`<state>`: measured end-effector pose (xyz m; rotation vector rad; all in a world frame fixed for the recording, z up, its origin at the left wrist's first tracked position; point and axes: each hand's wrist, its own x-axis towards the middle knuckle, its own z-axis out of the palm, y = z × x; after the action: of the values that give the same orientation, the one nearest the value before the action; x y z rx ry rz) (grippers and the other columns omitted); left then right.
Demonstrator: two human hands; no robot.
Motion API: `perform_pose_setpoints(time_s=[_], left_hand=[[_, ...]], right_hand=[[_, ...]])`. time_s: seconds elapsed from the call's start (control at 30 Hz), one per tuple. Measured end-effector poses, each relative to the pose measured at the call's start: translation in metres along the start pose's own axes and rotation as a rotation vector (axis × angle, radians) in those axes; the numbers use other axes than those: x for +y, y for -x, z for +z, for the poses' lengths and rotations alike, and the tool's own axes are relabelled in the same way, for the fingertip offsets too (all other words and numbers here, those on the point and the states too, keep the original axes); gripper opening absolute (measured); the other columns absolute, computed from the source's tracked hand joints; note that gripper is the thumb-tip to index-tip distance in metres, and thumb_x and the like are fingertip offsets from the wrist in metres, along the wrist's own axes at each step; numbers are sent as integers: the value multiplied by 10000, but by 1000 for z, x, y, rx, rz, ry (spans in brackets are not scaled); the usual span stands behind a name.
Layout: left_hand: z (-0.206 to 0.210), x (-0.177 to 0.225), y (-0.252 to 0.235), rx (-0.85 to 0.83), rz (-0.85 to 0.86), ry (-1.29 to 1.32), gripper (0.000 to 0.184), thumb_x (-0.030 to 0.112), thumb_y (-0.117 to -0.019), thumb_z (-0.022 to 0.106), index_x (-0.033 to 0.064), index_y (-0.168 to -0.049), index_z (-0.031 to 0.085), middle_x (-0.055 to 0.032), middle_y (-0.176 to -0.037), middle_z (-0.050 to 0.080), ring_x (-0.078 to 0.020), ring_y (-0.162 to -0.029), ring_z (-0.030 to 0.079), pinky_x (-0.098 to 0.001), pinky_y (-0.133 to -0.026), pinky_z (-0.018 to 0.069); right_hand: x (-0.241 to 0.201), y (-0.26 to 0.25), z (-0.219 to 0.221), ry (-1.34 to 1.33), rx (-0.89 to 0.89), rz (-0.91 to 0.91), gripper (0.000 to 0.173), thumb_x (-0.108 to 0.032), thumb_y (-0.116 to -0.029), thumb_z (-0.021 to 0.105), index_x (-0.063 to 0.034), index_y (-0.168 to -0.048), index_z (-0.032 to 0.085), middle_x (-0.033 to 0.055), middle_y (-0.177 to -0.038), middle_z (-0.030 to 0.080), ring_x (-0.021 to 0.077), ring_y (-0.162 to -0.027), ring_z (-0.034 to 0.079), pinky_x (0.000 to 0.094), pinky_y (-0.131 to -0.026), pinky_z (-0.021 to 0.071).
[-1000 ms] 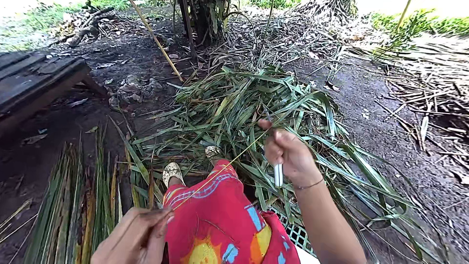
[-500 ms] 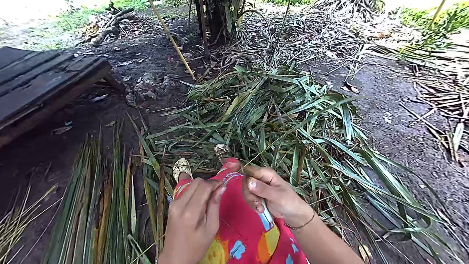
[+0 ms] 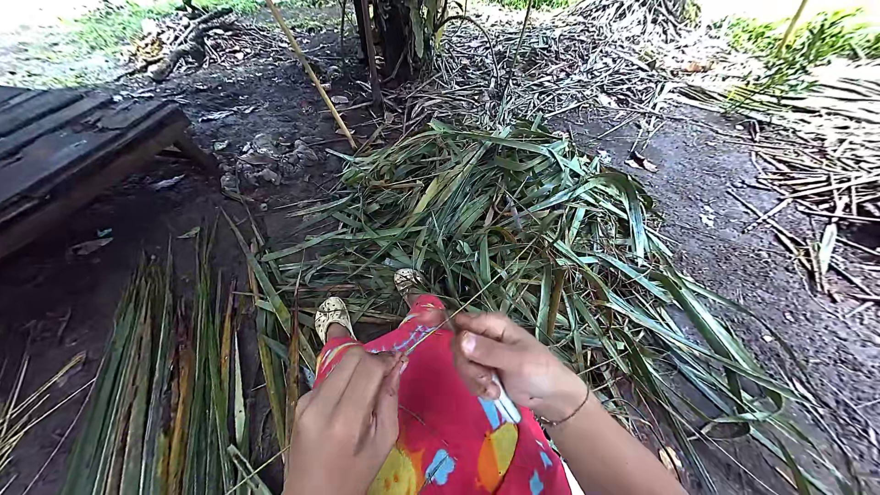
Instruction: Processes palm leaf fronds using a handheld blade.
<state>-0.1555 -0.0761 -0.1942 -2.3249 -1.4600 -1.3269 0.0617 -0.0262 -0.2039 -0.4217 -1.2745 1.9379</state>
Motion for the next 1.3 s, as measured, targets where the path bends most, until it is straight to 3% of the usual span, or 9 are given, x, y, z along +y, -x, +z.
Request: perform_pose_setpoints(time_s=[0.13, 0.27, 0.47, 0.67, 0.83, 0.9, 1.03, 1.17, 1.3], left_hand=[[-3, -1, 5, 67, 77, -108, 207, 162, -1011, 557, 51, -874, 666, -97, -727, 614, -161, -662, 596, -217, -582, 461], [-9, -5, 10, 55, 89, -127, 199, 165, -1026, 541, 59, -909, 663, -90, -745, 615, -166, -687, 600, -216, -609, 469], [-6, -6, 9, 53, 46, -8, 225, 181, -1017, 554, 35, -879, 656, -98, -748, 625, -120, -685, 596, -170, -619, 465], [-41, -19, 17, -159, -136, 170, 268, 224, -1011, 617, -3, -893, 696, -106, -773, 667, -32, -697, 589, -117, -643, 461], [-18, -12, 5, -108, -125, 154, 286, 281, -992, 645, 14, -1063, 719, -88, -904, 716, -15, -710, 615, -121, -622, 497], [-2, -2, -3, -25, -84, 136, 244, 253, -985, 662, 24, -1021, 738, -86, -894, 727, -36, -731, 648, -133, -643, 517], [13, 10, -12, 41, -66, 139, 207, 188, -976, 635, 35, -882, 739, -58, -777, 675, -25, -676, 612, -112, -626, 488], [11, 12, -10, -22, -138, 260, 239, 207, -985, 621, 27, -871, 728, -23, -771, 671, 42, -672, 575, -75, -622, 458], [13, 14, -9, -25, -122, 274, 224, 186, -982, 616, 23, -875, 727, -30, -770, 663, 36, -672, 575, -73, -621, 458]], right_hand=[[0, -4, -2, -65, 71, -57, 313, -245, -1035, 542, -87, -1292, 624, -155, -621, 539, -53, -509, 495, 121, -497, 430], [-11, -5, -22, -132, 277, -171, 350, -255, -1053, 499, -119, -1350, 623, -87, -557, 542, -17, -447, 504, 136, -466, 449], [8, -7, 3, -71, 1, -60, 403, -300, -1029, 568, -78, -1365, 572, -175, -645, 537, -60, -535, 498, 120, -514, 428], [-11, -7, -51, -49, 311, -275, 348, -251, -1034, 522, -130, -1337, 642, -83, -535, 548, 3, -446, 522, 163, -483, 474], [0, -7, -32, -113, 224, -264, 368, -300, -1024, 600, -137, -1352, 633, -100, -597, 587, -11, -496, 544, 154, -515, 481], [10, -7, -17, -123, 164, -211, 367, -319, -1002, 637, -126, -1314, 645, -124, -629, 606, -28, -527, 553, 146, -534, 481], [23, -6, -8, -80, 43, -213, 432, -311, -1032, 587, -76, -1394, 560, -143, -703, 610, -40, -588, 556, 140, -566, 479], [20, -7, -27, 38, 118, -329, 331, -308, -1024, 605, -134, -1300, 664, -145, -693, 623, -45, -586, 561, 139, -565, 481], [13, -5, -37, 137, 119, -367, 229, -265, -1023, 612, -146, -1184, 722, -141, -699, 628, -49, -595, 561, 132, -559, 473]])
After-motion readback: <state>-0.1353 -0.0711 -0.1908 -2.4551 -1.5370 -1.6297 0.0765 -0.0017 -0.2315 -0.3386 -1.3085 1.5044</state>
